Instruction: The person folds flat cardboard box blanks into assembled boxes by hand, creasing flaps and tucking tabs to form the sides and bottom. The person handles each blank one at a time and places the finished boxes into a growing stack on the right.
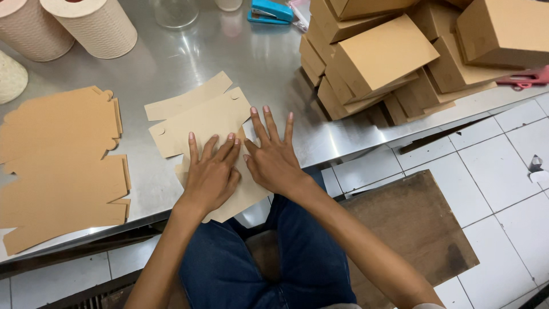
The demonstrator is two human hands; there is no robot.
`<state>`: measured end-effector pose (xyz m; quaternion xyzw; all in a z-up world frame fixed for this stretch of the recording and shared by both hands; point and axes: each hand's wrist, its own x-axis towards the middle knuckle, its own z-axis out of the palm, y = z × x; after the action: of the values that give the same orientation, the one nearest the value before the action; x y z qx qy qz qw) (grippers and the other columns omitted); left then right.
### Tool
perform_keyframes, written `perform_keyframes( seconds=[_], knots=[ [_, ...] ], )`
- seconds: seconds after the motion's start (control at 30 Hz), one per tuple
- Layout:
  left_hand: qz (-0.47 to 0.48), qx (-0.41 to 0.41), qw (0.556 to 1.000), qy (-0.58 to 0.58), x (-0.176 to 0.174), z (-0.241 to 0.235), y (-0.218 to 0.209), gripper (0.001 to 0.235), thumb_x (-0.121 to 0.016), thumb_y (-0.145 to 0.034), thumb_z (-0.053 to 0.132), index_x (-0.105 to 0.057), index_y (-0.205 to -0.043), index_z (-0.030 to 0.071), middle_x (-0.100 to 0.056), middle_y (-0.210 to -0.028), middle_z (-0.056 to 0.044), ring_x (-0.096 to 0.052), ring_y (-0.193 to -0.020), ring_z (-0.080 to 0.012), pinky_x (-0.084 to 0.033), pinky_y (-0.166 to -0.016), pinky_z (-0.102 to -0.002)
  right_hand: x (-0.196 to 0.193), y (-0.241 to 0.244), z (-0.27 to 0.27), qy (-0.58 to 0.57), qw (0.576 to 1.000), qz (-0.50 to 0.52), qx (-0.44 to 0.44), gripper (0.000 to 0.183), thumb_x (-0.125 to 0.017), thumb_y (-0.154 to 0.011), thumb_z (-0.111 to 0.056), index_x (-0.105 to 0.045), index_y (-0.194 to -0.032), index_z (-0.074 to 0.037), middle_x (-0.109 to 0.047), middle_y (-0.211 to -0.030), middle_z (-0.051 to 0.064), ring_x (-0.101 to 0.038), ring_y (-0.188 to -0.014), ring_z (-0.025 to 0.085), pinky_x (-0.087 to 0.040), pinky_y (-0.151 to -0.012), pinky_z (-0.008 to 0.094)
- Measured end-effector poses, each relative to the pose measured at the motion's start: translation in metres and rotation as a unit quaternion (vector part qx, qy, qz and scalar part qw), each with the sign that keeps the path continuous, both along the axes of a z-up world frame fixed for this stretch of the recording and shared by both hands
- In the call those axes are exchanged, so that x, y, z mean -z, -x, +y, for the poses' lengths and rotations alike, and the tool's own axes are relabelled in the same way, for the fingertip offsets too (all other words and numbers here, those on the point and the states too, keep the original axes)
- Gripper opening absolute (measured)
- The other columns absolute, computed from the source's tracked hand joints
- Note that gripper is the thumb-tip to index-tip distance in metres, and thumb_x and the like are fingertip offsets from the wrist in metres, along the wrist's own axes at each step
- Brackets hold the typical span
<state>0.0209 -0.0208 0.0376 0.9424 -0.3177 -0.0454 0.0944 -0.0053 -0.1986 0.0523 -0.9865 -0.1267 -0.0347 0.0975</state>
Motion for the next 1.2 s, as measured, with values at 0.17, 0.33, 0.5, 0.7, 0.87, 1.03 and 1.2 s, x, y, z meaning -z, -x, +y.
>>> perform_keyframes(
  seconds=[0.17, 0.33, 0.5, 0.7, 0.87, 1.03, 1.2],
  knots=[
    [0.001, 0.0, 1.0, 0.002, 0.0, 0.0, 0.002, 0.063, -0.05, -0.091, 0.024, -0.053, -0.153, 0.011, -0.053, -0.158, -0.007, -0.034, -0.151, -0.037, 0.015, -0.121, -0.068, 0.012, 0.002, 0.01, 0.01, 1.0, -0.001, 0.009, 0.043, -0.055, -0.102, -0.026, -0.067, -0.134, 0.0, -0.017, -0.171, 0.028, -0.006, -0.158, 0.05, 0.007, -0.113, 0.083],
    [0.009, 0.007, 1.0, 0.01, -0.002, 0.0, 0.002, 0.064, -0.051, -0.09, 0.022, -0.052, -0.153, 0.009, -0.053, -0.157, -0.01, -0.035, -0.151, -0.0391, 0.014, -0.121, -0.07, 0.011, 0.007, 0.014, 0.017, 1.0, -0.006, 0.022, 0.045, -0.051, -0.104, -0.024, -0.064, -0.138, 0.002, -0.025, -0.168, 0.029, -0.012, -0.158, 0.049, 0.007, -0.115, 0.08],
    [-0.007, -0.002, 1.0, 0.015, 0.0, 0.0, 0.004, 0.065, -0.052, -0.09, 0.022, -0.052, -0.154, 0.009, -0.051, -0.159, -0.01, -0.034, -0.151, -0.0386, 0.012, -0.122, -0.07, 0.013, -0.001, 0.015, 0.019, 0.999, -0.028, 0.015, 0.041, -0.052, -0.102, -0.019, -0.068, -0.13, 0.005, -0.037, -0.162, 0.03, -0.02, -0.156, 0.05, 0.004, -0.116, 0.081],
    [-0.011, -0.008, 1.0, 0.025, 0.005, -0.001, 0.005, 0.064, -0.051, -0.091, 0.022, -0.051, -0.153, 0.009, -0.051, -0.159, -0.008, -0.034, -0.15, -0.0376, 0.012, -0.122, -0.07, 0.012, -0.015, 0.015, 0.038, 0.998, -0.039, -0.018, 0.035, -0.058, -0.095, -0.017, -0.075, -0.111, 0.009, -0.051, -0.152, 0.028, -0.032, -0.151, 0.048, -0.001, -0.117, 0.08],
    [-0.026, -0.019, 0.999, 0.03, 0.012, -0.002, 0.008, 0.065, -0.05, -0.09, 0.022, -0.051, -0.153, 0.008, -0.05, -0.159, -0.008, -0.033, -0.151, -0.0376, 0.011, -0.122, -0.07, 0.013, -0.02, 0.012, 0.033, 0.999, -0.018, -0.037, 0.035, -0.056, -0.094, -0.018, -0.077, -0.105, 0.007, -0.054, -0.151, 0.025, -0.035, -0.15, 0.047, -0.004, -0.117, 0.08],
    [-0.04, -0.034, 0.997, 0.049, 0.013, -0.007, 0.015, 0.063, -0.05, -0.091, 0.023, -0.052, -0.152, 0.007, -0.048, -0.161, -0.009, -0.03, -0.152, -0.0379, 0.011, -0.123, -0.069, 0.015, -0.011, -0.004, -0.013, 0.999, -0.03, -0.044, 0.04, -0.06, -0.094, -0.027, -0.075, -0.115, 0.004, -0.052, -0.153, 0.024, -0.036, -0.149, 0.049, -0.004, -0.115, 0.082],
    [-0.039, -0.09, 0.986, 0.136, 0.031, -0.005, 0.028, 0.073, -0.049, -0.098, 0.019, -0.026, -0.166, 0.003, -0.031, -0.164, -0.03, -0.022, -0.154, -0.0469, 0.007, -0.121, -0.07, 0.03, 0.005, -0.021, -0.212, 0.977, 0.01, 0.029, 0.039, -0.064, -0.097, -0.021, -0.071, -0.134, -0.012, -0.052, -0.155, 0.019, -0.039, -0.149, 0.044, -0.009, -0.117, 0.08]
  ],
)
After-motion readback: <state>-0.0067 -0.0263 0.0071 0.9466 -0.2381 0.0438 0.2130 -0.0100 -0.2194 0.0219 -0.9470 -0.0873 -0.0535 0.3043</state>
